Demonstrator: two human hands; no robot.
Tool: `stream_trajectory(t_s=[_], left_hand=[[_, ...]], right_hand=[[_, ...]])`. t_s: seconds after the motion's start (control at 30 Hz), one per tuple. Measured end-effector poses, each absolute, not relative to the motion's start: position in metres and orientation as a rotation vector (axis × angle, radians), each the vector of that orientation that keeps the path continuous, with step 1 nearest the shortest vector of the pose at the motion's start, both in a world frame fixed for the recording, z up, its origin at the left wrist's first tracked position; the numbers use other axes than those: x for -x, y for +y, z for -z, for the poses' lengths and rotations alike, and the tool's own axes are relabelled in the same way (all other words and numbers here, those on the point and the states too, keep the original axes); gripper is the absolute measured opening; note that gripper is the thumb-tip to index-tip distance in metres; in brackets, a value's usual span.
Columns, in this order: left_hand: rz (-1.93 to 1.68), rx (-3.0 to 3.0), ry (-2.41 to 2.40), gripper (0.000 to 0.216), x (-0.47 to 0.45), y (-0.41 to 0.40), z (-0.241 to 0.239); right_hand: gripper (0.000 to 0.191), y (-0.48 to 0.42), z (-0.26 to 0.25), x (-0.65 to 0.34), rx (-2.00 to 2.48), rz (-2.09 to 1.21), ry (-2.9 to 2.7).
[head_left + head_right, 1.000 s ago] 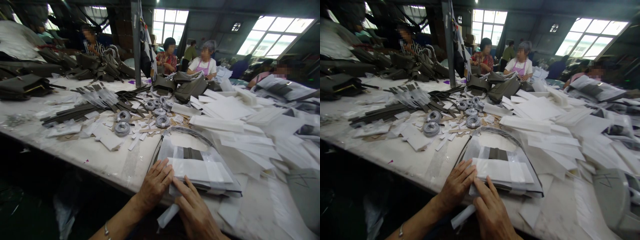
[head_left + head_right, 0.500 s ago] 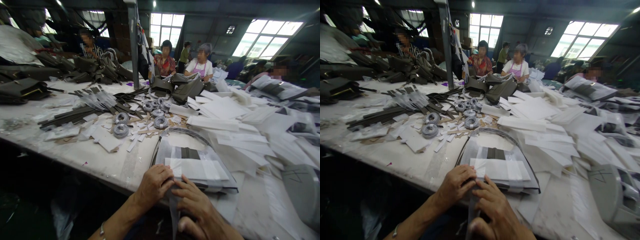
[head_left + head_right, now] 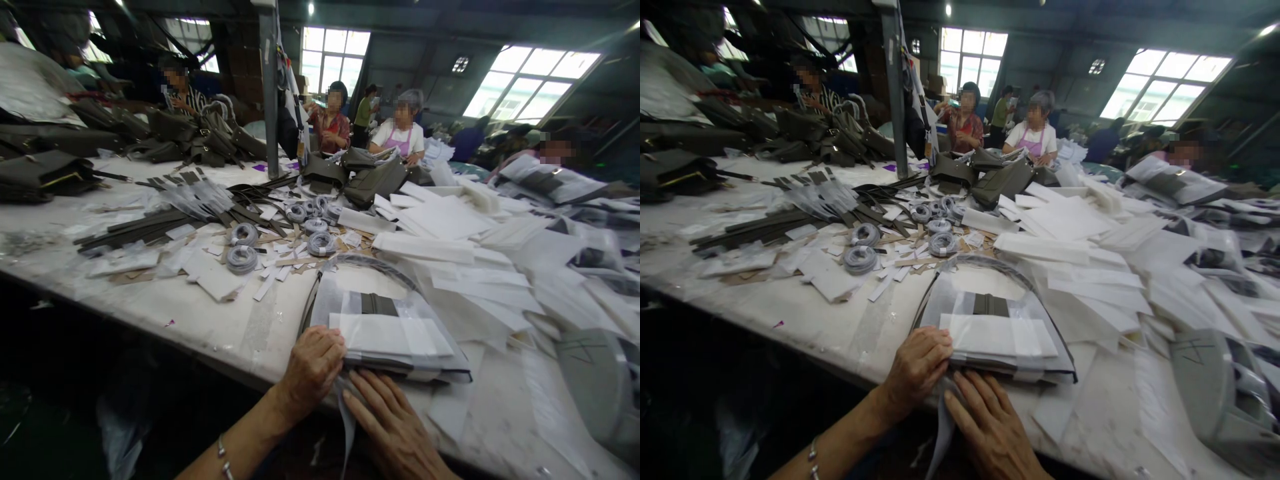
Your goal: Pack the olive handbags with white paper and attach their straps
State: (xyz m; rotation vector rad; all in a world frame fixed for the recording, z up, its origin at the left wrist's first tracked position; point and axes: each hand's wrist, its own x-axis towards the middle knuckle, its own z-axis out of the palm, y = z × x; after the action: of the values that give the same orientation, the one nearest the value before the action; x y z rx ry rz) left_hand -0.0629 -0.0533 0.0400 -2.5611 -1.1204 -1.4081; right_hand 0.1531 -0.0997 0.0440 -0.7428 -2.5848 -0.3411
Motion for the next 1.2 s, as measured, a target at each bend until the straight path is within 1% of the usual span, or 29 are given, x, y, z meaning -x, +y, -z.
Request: stream_trajectory(t_s=[0.07, 0.13, 0.23, 0.3, 0.4, 0.5, 0.63, 0.7, 0.83, 0.97, 1.07, 1.2], left_hand=[[1.408, 2.557, -1.124, 0.020, 0.063, -0.053, -0.040], [1.405, 2.557, -1.127, 0.019, 0.064, -0.054, -0.040], [1.403, 2.561, -1.130, 0.017, 0.064, -0.054, -0.041], [1.408, 2.555, -1.134, 0.018, 0.063, -0.054, -0.040], [1.431, 2.528, -1.137, 0.018, 0.060, -0.054, -0.037], [1.472, 2.503, -1.135, 0.018, 0.059, -0.054, -0.036], [1.483, 2.560, -1.168, 0.024, 0.064, -0.062, -0.046], [1.446, 2.628, -1.261, 0.020, 0.065, -0.067, -0.053], [1.480, 2.538, -1.505, 0.007, 0.056, -0.064, -0.057], [1.455, 2.363, -1.638, 0.017, 0.042, -0.052, -0.055], [1.410, 2.312, -1.634, 0.018, 0.037, -0.048, -0.055], [1.361, 2.253, -1.628, 0.019, 0.036, -0.045, -0.053]], right_hand=[[0.046, -0.100, -0.031, -0.138, 0.836, 0.289, -2.479], [0.042, -0.099, -0.029, -0.124, 0.843, 0.156, -2.393], [0.034, -0.097, -0.041, -0.114, 0.736, -0.037, -2.343], [0.031, -0.094, -0.053, -0.114, 0.689, -0.096, -2.314], [0.029, -0.088, -0.071, -0.117, 0.670, -0.152, -2.271], [0.023, -0.077, -0.084, -0.119, 0.737, -0.215, -2.218], [0.018, -0.060, -0.094, -0.119, 0.892, -0.255, -2.125], [0.016, -0.050, -0.097, -0.121, 0.924, -0.264, -2.122], [0.016, -0.027, -0.100, -0.127, 1.055, -0.336, -2.183], [0.019, 0.005, -0.101, -0.130, 1.324, -0.441, -2.186], [0.019, 0.026, -0.096, -0.132, 1.328, -0.438, -2.231], [0.014, 0.038, -0.085, -0.132, 1.381, -0.471, -2.267]])
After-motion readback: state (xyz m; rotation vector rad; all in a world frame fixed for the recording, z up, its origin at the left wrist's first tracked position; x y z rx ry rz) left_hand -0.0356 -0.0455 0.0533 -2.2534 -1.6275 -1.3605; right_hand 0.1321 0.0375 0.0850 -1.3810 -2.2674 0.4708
